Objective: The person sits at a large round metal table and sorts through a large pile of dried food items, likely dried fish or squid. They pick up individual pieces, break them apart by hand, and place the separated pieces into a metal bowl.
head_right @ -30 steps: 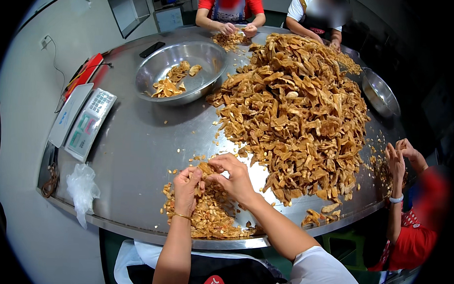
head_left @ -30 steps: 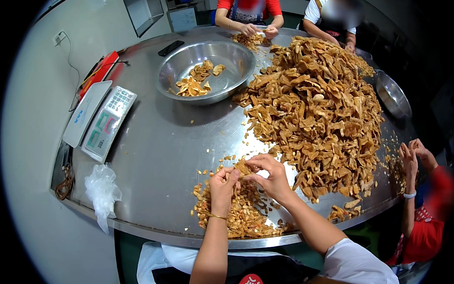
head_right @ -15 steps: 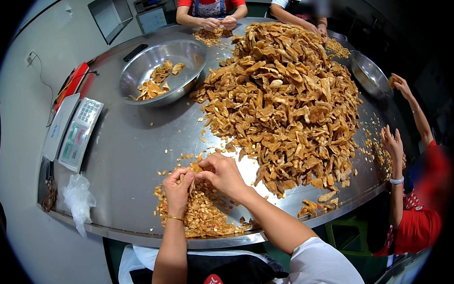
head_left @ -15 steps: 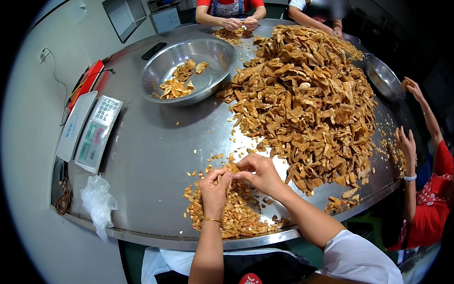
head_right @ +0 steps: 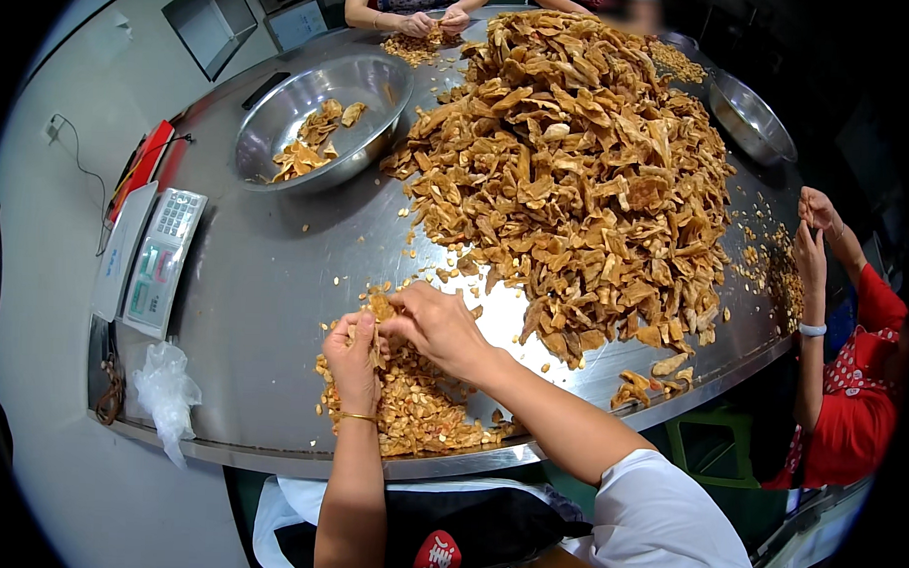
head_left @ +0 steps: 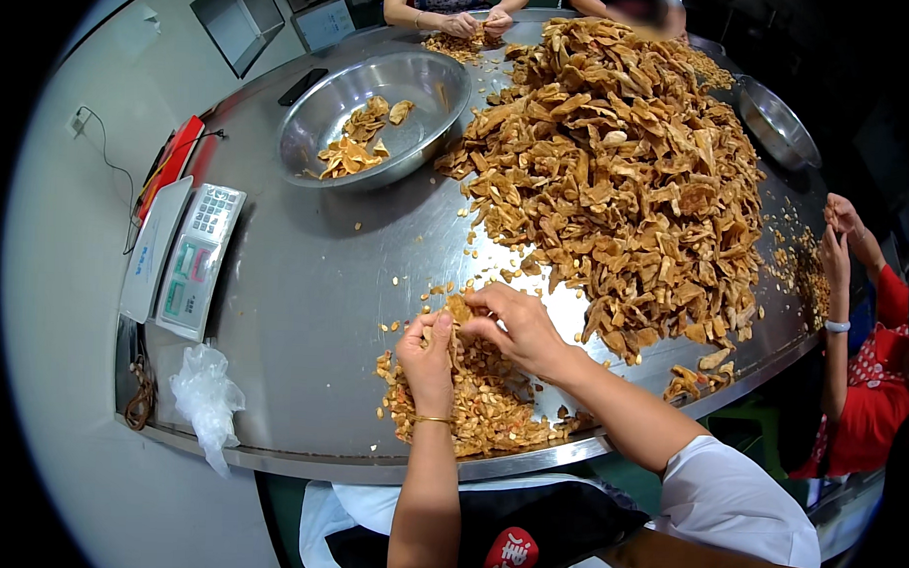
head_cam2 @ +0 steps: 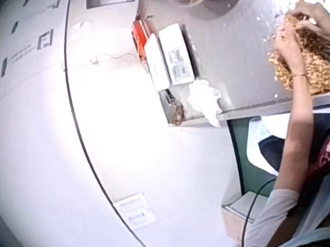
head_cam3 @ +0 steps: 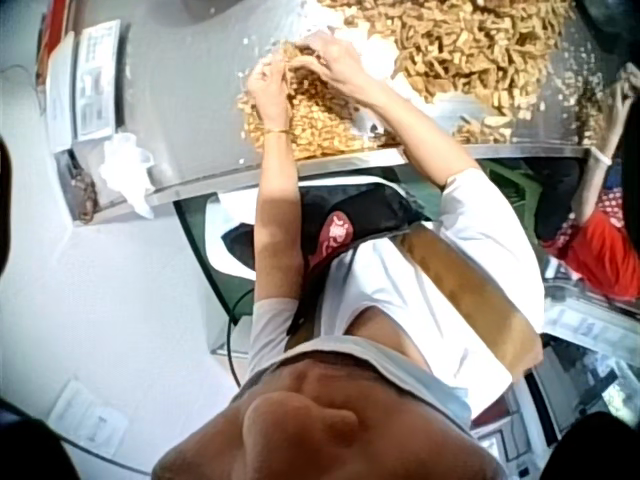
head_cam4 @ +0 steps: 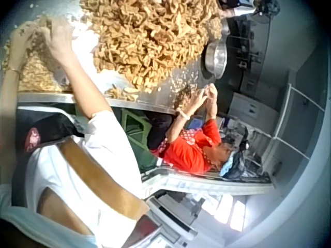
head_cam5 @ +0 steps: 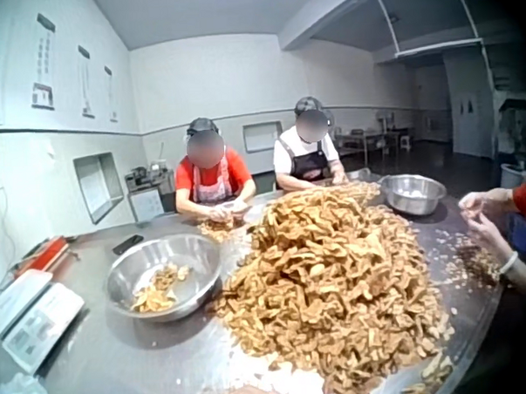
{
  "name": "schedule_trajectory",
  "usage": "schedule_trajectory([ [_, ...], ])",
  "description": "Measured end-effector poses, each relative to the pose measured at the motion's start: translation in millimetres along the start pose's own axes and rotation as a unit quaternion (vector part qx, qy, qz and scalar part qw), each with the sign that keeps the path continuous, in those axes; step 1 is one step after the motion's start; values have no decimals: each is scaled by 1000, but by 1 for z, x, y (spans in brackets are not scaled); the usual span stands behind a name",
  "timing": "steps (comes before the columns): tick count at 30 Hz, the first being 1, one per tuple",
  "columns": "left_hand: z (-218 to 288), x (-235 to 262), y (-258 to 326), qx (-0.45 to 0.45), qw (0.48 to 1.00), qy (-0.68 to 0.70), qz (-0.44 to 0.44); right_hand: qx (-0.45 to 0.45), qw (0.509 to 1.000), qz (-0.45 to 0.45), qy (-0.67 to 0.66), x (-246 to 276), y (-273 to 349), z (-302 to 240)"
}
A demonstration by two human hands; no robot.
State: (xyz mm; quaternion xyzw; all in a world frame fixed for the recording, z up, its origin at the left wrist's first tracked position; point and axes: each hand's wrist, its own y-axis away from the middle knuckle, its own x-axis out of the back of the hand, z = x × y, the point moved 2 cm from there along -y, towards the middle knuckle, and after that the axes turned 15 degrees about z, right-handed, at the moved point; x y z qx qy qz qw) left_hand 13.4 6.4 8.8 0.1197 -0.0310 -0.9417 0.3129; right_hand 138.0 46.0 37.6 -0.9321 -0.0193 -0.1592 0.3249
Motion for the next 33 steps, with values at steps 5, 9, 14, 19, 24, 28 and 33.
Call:
schedule_trajectory([
  [5, 3, -3, 1, 139, 990, 18, -21, -22, 998, -36, 46, -2, 6, 1],
  [9, 1, -7, 2, 48, 996, -54, -45, 38, 998, -7, 59, 0, 2, -3],
  [14, -1, -7, 2, -33, 997, -57, -42, 9, 1000, -9, 29, -6, 1, -4],
  [19, -2, -3, 2, -111, 988, -100, -33, -55, 998, -20, -9, -7, 1, -3],
  [24, -3, -3, 1, -209, 960, -182, -37, -213, 973, -59, -73, -6, 3, 4],
  [28, 4, -6, 5, -260, 941, -214, -25, -207, 974, -48, -75, -5, 3, 3],
  [33, 3, -11, 5, -283, 929, -240, -12, -192, 980, -22, -46, -7, 4, 4],
])
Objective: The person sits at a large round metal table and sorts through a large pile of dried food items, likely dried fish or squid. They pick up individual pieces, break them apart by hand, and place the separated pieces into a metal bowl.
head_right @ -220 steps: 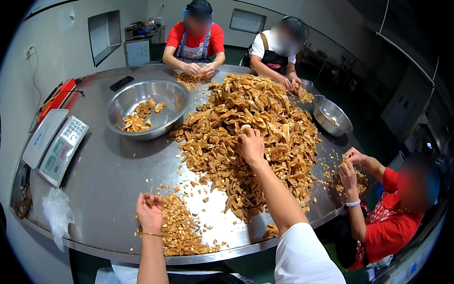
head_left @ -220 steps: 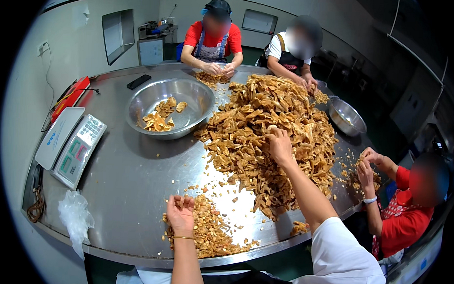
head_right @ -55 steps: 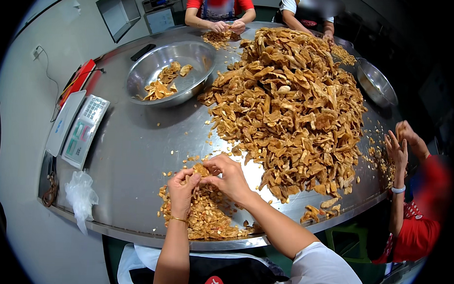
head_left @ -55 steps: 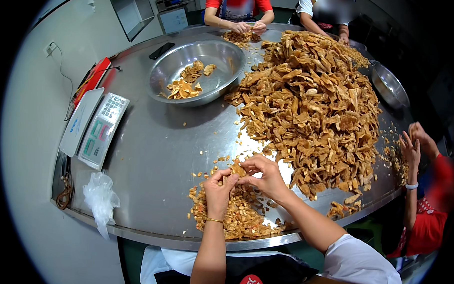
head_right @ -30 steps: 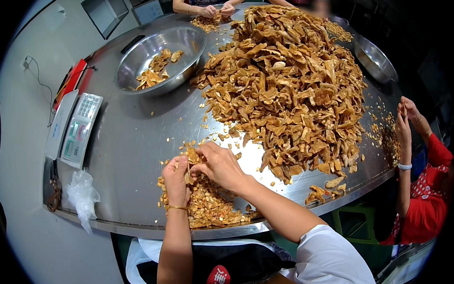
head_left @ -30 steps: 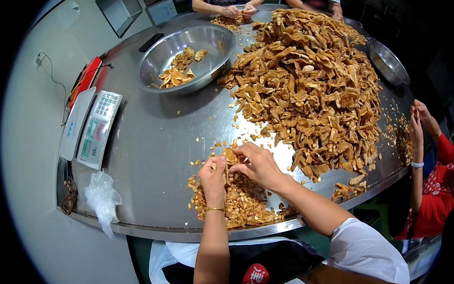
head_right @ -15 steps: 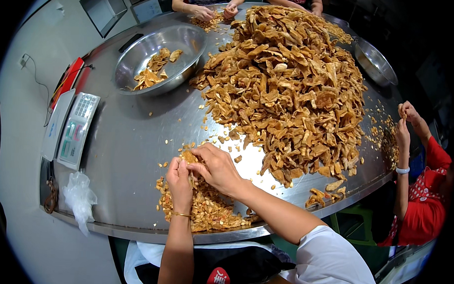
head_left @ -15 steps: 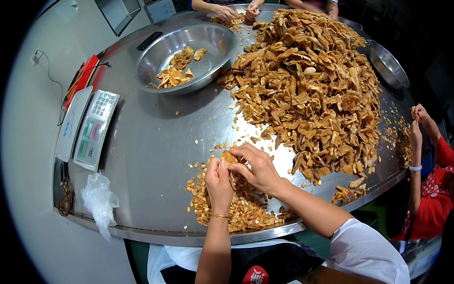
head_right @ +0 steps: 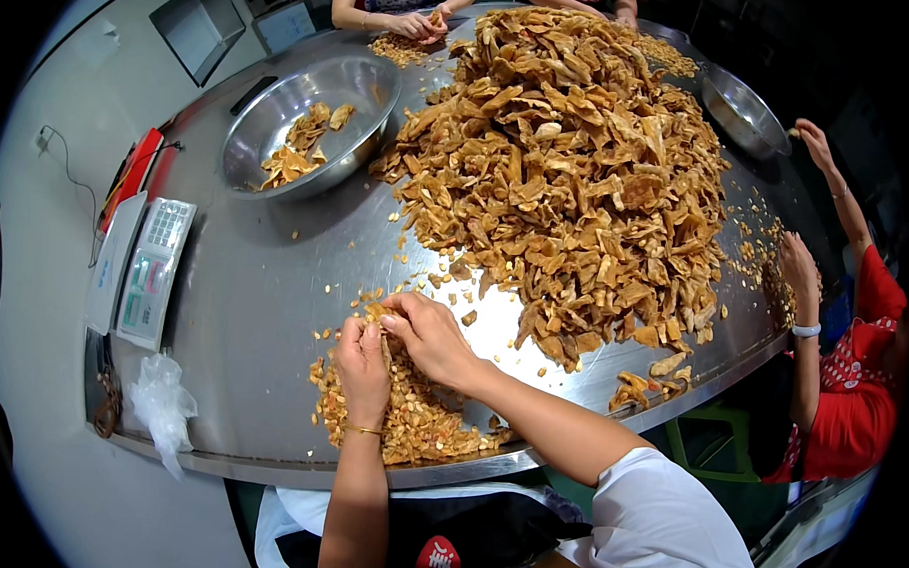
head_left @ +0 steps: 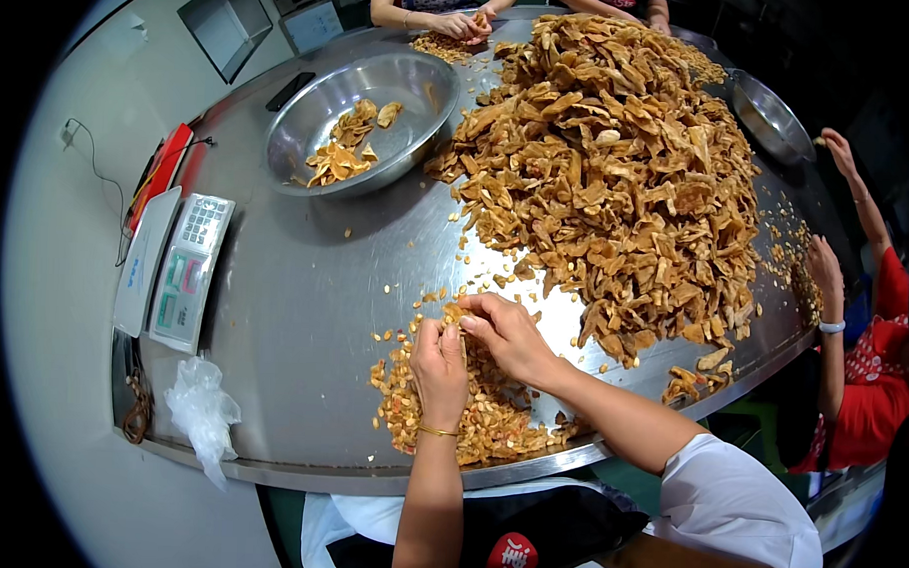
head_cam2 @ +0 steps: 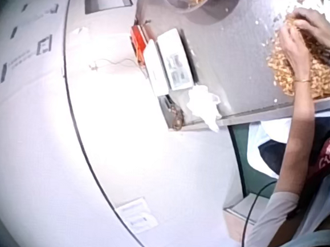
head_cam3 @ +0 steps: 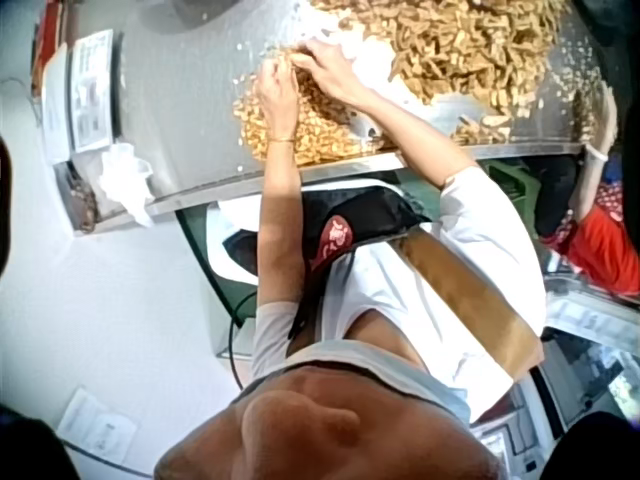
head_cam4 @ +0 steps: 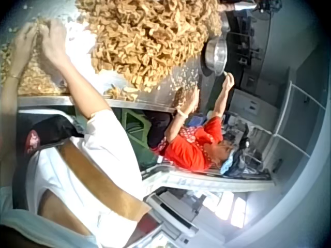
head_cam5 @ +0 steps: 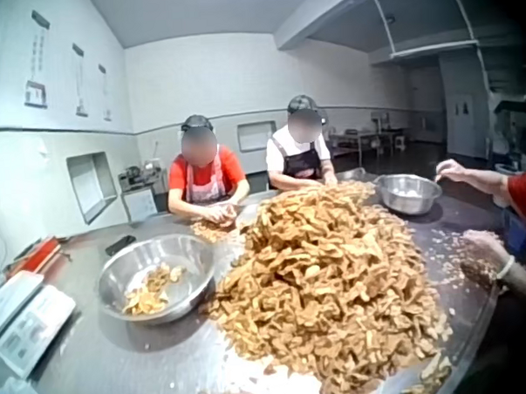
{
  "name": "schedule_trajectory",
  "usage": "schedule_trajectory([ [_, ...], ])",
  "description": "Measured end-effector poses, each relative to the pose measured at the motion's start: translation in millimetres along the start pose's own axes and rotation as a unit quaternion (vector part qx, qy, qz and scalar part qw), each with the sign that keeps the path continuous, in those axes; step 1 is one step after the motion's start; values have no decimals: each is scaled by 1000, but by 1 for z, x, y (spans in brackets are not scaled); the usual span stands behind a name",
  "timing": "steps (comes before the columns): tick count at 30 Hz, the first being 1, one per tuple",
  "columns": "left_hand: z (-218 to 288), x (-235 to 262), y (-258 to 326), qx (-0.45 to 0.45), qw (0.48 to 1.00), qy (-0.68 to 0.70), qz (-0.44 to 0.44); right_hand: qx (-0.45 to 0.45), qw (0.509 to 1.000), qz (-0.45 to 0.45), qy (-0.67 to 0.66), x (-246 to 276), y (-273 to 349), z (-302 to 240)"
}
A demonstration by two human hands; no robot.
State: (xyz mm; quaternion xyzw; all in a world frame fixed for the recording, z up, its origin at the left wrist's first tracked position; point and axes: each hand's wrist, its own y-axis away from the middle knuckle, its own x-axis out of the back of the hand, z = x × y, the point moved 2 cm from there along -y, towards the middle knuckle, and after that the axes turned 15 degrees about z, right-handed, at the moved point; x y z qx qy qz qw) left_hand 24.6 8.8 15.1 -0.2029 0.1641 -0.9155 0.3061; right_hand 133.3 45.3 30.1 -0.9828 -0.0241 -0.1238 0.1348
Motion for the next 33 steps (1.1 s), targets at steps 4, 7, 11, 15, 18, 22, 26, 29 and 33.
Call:
schedule_trajectory([
  [4, 2, 2, 0, 111, 991, 63, -39, -27, 1000, 16, 4, -1, 3, -3],
  [7, -8, 0, 1, 154, 977, 131, -67, -65, 998, 21, -17, -2, 7, -6],
  [11, -5, -2, 1, 172, 971, 152, -68, -3, 998, 53, 14, -4, 8, -4],
  [15, 9, 0, 2, 145, 977, 148, -43, 33, 998, 48, 24, -4, 5, -5],
  [18, 15, 1, 1, 110, 986, 115, -43, 55, 997, 39, 35, -3, 4, -3],
  [22, 12, 0, 2, 158, 979, 105, -75, 102, 992, 47, 61, -4, 3, 2],
  [26, 10, 1, 2, 135, 984, 72, -88, 191, 973, 51, 121, -4, 3, 3],
  [29, 11, 1, 2, 132, 985, 60, -98, 216, 965, 50, 142, -3, 4, 5],
  [33, -1, 0, 2, 118, 986, 50, -105, 179, 976, 41, 116, -4, 2, 10],
])
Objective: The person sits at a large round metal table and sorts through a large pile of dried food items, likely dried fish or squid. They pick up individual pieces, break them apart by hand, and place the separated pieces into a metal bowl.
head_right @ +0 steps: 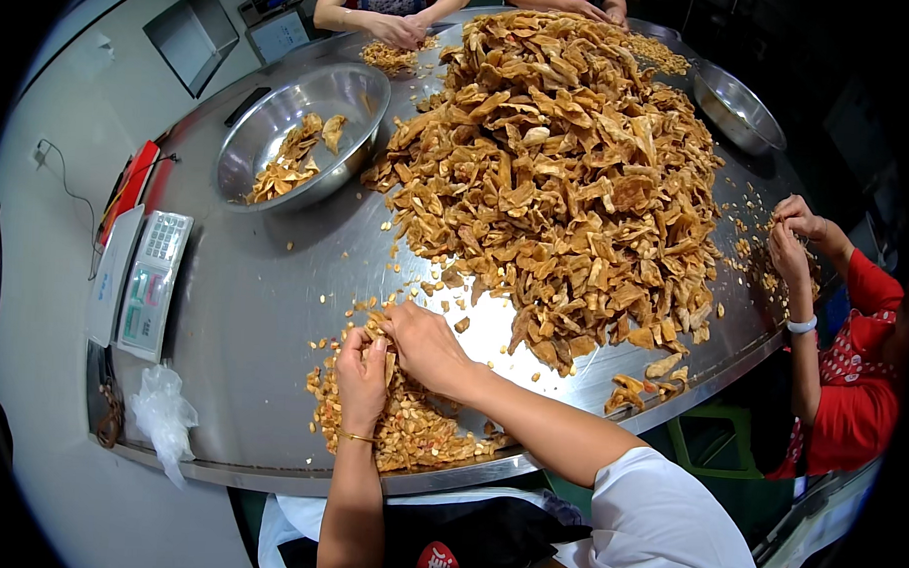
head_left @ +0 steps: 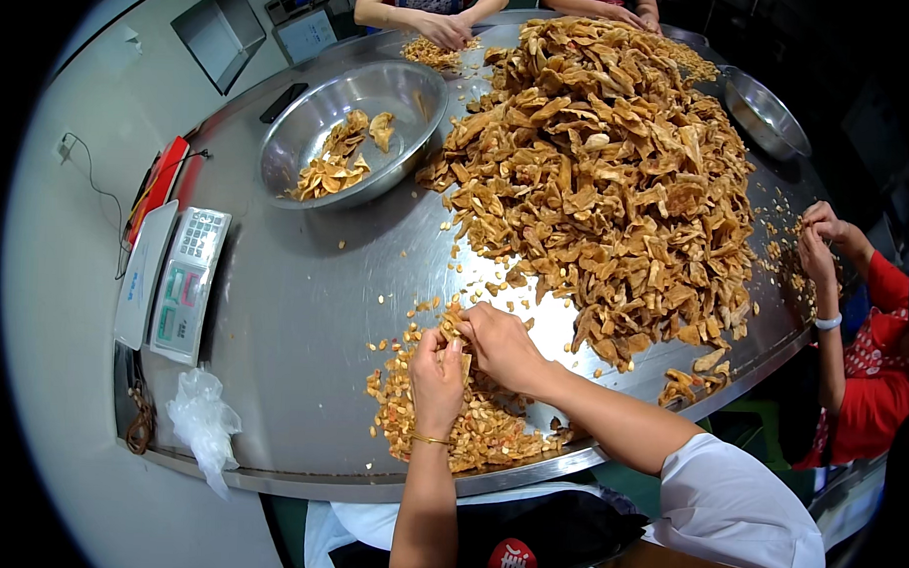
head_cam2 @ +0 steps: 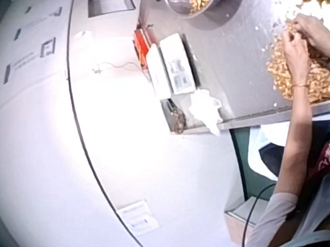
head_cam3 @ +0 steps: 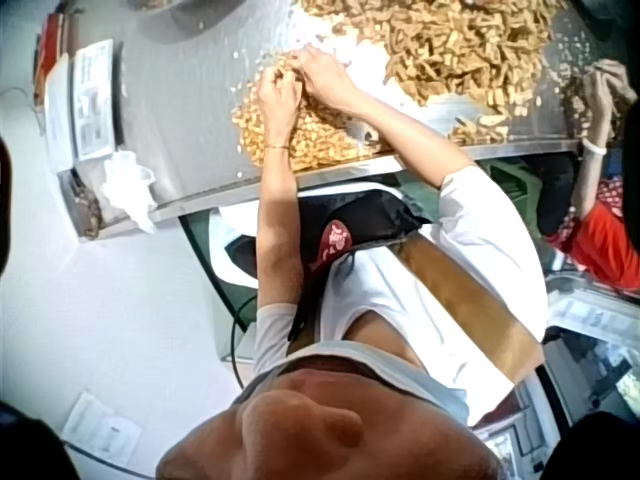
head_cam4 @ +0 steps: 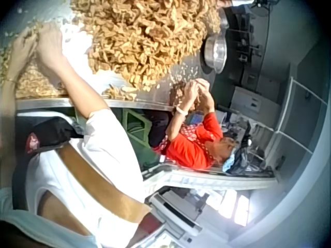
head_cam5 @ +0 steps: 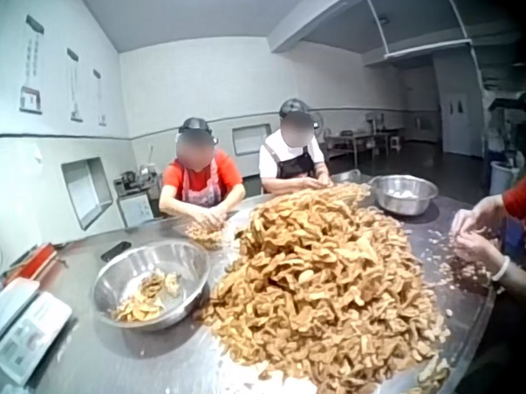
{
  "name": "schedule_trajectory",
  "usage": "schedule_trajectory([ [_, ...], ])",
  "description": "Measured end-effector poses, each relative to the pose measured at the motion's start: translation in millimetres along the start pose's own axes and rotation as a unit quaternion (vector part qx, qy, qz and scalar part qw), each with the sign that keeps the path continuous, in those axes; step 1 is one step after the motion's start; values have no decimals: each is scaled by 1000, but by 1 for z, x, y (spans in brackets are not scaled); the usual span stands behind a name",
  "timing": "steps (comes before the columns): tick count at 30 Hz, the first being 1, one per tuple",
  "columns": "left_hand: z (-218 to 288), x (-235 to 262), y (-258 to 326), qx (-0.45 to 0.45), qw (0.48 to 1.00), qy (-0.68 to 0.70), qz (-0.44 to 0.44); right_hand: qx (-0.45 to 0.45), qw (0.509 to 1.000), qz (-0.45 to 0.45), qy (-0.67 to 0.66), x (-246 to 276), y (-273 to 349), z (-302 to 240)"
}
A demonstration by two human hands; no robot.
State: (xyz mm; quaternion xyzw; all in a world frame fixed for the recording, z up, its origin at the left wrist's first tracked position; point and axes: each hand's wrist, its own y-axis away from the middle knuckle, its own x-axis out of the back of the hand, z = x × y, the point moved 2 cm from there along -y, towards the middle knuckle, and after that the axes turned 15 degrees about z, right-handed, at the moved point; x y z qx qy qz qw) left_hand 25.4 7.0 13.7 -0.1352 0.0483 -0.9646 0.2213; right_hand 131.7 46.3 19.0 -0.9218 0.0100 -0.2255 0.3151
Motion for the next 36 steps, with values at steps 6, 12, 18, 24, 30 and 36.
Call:
schedule_trajectory([
  [6, 3, -1, -2, 18, 998, 53, -27, -315, 925, -161, -143, 6, -6, 23],
  [12, -3, 0, -1, 49, 994, 96, 33, -175, 971, -144, -80, 17, -14, -2],
  [18, 6, -1, 0, 30, 997, 77, 5, -80, 991, -106, 3, 12, -10, 4],
  [24, 11, 3, -2, 62, 987, 150, -13, -326, 915, -106, -215, 9, -7, 17],
  [30, -1, 1, -3, 83, 993, 80, 11, -386, 884, -98, -245, 4, -4, 17],
  [36, -9, 0, -4, 78, 986, 137, 62, -3, 1000, 14, 17, 10, -7, -5],
])
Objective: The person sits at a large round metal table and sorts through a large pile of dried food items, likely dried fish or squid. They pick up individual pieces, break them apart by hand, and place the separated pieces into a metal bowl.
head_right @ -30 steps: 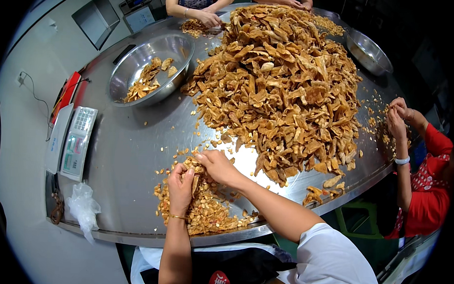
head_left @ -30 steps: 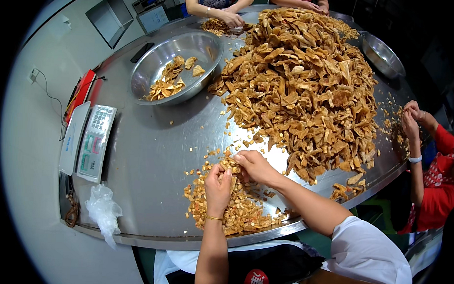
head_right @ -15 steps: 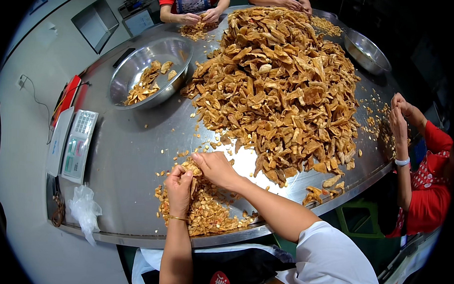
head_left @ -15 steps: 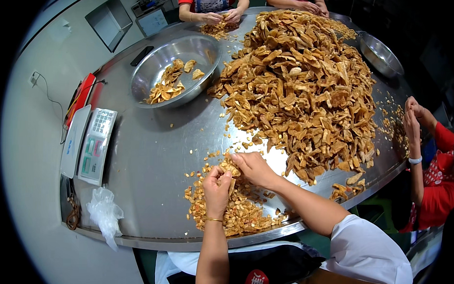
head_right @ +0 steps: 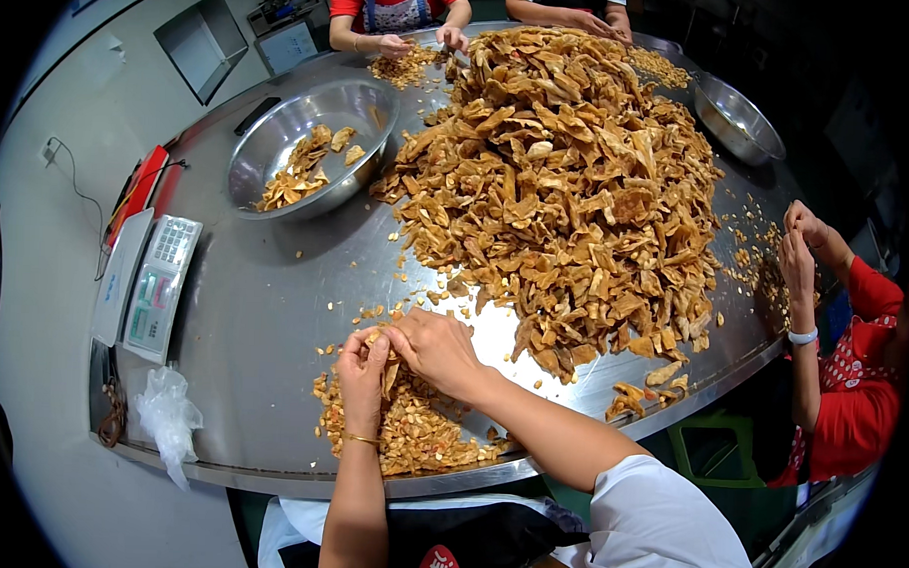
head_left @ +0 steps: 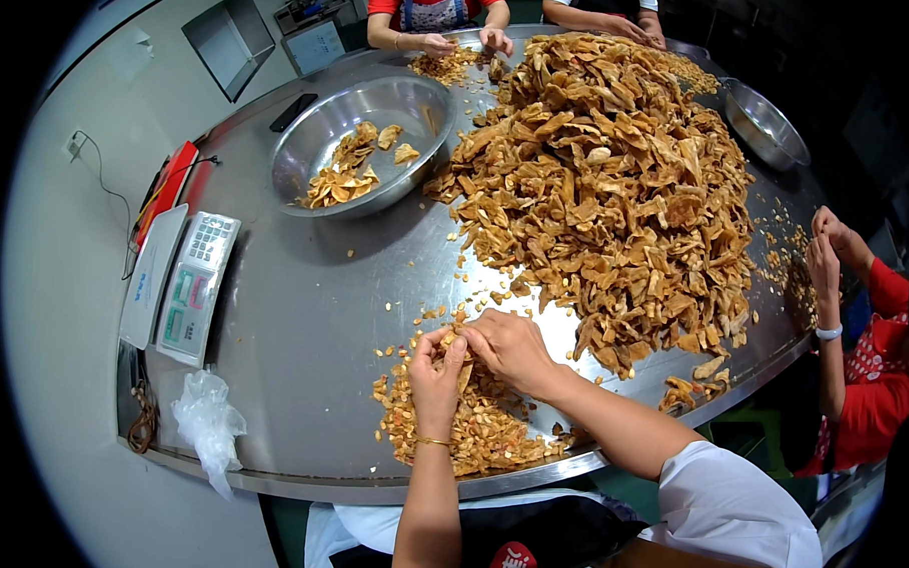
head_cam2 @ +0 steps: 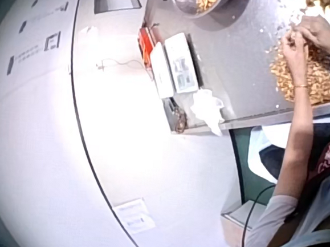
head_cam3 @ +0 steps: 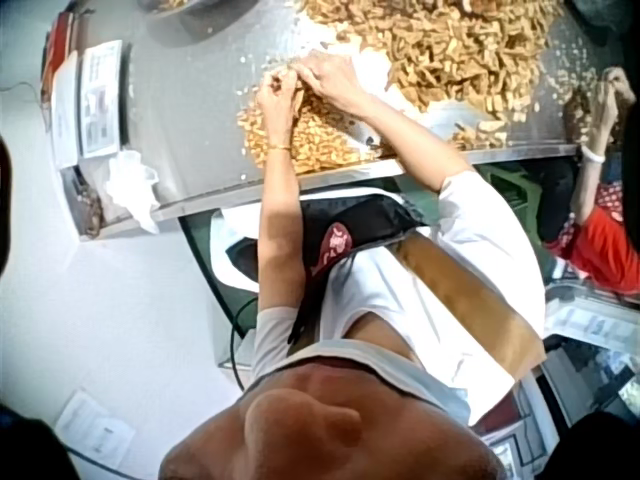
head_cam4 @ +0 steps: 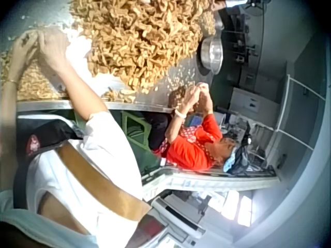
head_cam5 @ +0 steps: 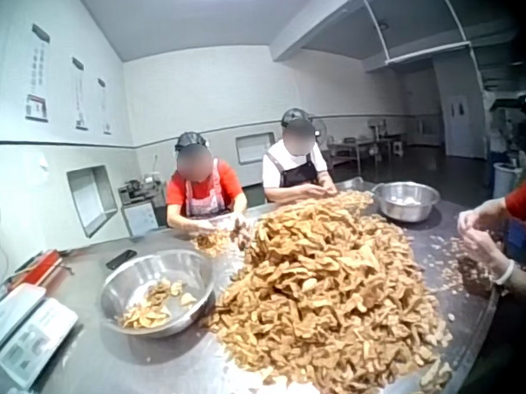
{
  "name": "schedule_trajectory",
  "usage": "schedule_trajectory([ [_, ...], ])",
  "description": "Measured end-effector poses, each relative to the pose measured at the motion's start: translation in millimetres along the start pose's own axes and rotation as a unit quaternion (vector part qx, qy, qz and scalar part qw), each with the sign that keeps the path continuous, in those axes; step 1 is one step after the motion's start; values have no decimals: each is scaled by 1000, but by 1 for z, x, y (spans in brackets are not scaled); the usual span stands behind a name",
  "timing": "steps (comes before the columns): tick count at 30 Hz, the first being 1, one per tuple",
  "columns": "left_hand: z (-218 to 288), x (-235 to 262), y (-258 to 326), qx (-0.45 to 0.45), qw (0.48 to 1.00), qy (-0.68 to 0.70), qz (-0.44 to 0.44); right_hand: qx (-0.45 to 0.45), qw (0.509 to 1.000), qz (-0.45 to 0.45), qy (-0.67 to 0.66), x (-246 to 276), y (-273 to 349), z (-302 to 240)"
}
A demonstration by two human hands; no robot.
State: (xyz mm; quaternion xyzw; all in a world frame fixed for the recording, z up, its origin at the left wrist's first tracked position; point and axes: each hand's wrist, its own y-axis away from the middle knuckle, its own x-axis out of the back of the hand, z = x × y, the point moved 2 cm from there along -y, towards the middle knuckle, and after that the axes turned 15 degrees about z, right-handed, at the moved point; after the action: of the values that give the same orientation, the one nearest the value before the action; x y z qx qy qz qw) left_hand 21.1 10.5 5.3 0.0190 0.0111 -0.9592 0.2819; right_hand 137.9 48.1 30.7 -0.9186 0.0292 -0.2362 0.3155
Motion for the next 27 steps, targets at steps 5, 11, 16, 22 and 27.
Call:
schedule_trajectory([
  [5, 6, 3, 1, 46, 998, 9, -43, 10, 999, -17, 40, 6, -4, 0],
  [11, 12, -1, 3, 65, 990, 124, -19, -369, 876, -111, -290, -10, 2, 24],
  [16, 1, 2, -1, 128, 976, 174, -10, -355, 905, -79, -223, -9, -2, 24],
  [22, -4, 1, 1, 156, 971, 178, 28, 105, 993, 56, -15, 8, -7, -8],
  [27, 1, 3, 1, 272, 936, 215, -52, 142, 988, 22, 63, 5, -7, -12],
])
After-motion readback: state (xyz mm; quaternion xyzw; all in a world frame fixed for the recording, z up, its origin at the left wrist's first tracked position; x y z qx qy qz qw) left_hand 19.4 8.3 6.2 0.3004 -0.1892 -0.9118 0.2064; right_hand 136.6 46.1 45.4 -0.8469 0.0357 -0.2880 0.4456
